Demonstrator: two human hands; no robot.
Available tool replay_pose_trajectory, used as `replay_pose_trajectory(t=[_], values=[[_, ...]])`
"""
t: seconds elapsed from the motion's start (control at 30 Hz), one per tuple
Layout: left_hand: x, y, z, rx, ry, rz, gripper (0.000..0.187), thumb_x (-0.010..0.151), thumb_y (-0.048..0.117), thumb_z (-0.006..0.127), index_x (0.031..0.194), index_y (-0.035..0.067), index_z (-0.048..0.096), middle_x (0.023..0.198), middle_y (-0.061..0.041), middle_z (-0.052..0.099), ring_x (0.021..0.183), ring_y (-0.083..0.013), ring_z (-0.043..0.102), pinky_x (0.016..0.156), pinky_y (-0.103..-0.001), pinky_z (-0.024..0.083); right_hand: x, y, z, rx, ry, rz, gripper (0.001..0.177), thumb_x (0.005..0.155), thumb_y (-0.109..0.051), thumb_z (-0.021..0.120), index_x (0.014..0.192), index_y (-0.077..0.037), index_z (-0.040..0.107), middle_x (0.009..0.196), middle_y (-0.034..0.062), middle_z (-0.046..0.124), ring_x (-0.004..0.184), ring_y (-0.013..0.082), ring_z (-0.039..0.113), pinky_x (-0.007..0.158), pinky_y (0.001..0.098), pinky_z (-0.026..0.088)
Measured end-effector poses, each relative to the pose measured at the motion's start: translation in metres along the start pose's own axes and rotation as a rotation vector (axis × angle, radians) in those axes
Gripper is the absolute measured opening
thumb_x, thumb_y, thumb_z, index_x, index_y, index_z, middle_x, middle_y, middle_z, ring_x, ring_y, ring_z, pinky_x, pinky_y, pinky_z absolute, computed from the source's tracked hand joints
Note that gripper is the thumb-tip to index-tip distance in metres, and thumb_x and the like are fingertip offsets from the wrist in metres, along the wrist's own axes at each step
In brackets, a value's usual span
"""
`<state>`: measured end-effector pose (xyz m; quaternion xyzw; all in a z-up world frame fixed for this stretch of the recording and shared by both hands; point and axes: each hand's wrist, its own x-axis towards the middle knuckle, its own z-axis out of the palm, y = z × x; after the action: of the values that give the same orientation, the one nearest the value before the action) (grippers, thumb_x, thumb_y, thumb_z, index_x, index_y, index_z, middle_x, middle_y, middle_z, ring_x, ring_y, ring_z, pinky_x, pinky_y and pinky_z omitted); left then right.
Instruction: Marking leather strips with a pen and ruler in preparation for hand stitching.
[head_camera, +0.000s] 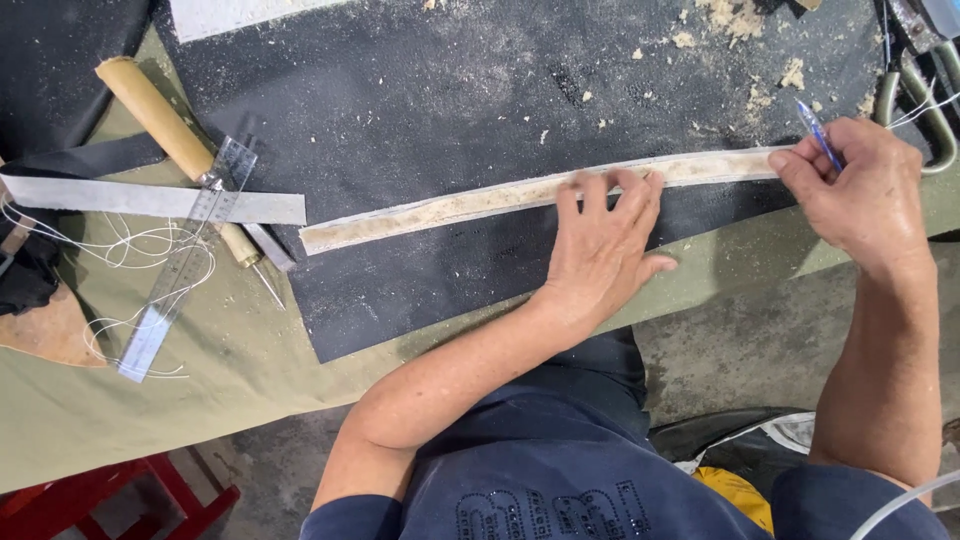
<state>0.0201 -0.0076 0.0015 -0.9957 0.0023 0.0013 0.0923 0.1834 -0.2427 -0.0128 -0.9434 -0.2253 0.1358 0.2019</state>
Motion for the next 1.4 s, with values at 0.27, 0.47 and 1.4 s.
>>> replay_pose_trajectory(t=[0.27, 0.47, 1.4], values=[[0.003, 0.002, -0.005, -0.036, 0.131, 0.051, 0.098, 0.088, 0.090, 0.040, 0.131, 0.005, 0.063, 0.125, -0.009, 0.052, 0.112, -0.0294, 0.056, 0.094, -0.037, 0.050, 0.005, 0.017, 0.003, -0.143, -0.019, -0.064, 0.052, 0.120, -0.024, 0.078, 0.083, -0.003, 0.048, 0.084, 0.0078, 0.054, 0.077, 0.0246, 0.049, 0.078, 0.0431, 0.042], [0.002, 0.007, -0.006, 0.016, 0.120, 0.080, 0.099, 0.091, 0.094, 0.044, 0.155, 0.018, 0.043, 0.140, -0.004, 0.047, 0.118, -0.0388, 0.058, 0.095, -0.046, 0.053, 0.008, 0.017, -0.001, -0.116, -0.039, -0.025, 0.049, 0.115, -0.028, 0.080, 0.083, -0.003, 0.052, 0.083, 0.0067, 0.055, 0.073, 0.0247, 0.050, 0.075, 0.0410, 0.040], [0.006, 0.031, -0.001, 0.039, 0.096, -0.043, 0.109, 0.085, 0.101, 0.047, 0.156, 0.018, 0.042, 0.141, -0.004, 0.045, 0.117, -0.0434, 0.060, 0.096, -0.052, 0.054, 0.004, 0.029, -0.008, 0.076, -0.042, 0.040, 0.031, 0.127, -0.016, 0.074, 0.101, -0.004, 0.061, 0.082, 0.0052, 0.048, 0.071, 0.0172, 0.044, 0.061, 0.0347, 0.039]])
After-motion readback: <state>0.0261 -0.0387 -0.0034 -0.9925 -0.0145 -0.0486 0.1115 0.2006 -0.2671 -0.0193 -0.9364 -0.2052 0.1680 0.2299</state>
